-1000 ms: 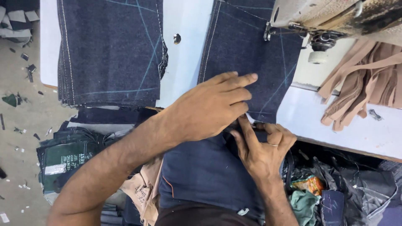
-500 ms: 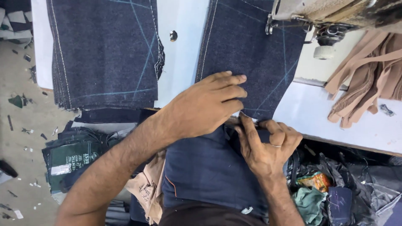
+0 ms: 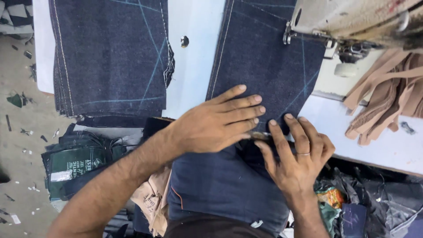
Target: Stitching pieces of denim fabric using an industrial sewing machine.
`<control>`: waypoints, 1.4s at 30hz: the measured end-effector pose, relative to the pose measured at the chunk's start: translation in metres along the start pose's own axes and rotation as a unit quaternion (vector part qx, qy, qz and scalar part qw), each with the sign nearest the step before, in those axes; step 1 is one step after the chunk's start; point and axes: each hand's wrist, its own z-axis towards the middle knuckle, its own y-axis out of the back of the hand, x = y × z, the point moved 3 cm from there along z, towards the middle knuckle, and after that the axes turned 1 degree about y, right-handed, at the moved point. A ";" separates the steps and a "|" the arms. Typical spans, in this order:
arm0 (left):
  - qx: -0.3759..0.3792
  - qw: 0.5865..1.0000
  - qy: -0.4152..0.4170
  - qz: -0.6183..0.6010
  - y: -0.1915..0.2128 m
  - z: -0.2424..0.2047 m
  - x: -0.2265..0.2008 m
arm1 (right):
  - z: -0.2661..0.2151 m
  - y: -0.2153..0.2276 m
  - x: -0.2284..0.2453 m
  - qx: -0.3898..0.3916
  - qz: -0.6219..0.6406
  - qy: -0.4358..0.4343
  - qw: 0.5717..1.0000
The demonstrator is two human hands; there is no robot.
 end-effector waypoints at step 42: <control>-0.007 0.995 0.058 -0.083 0.009 0.052 0.064 | 0.080 -0.006 -0.028 0.063 0.065 0.013 0.996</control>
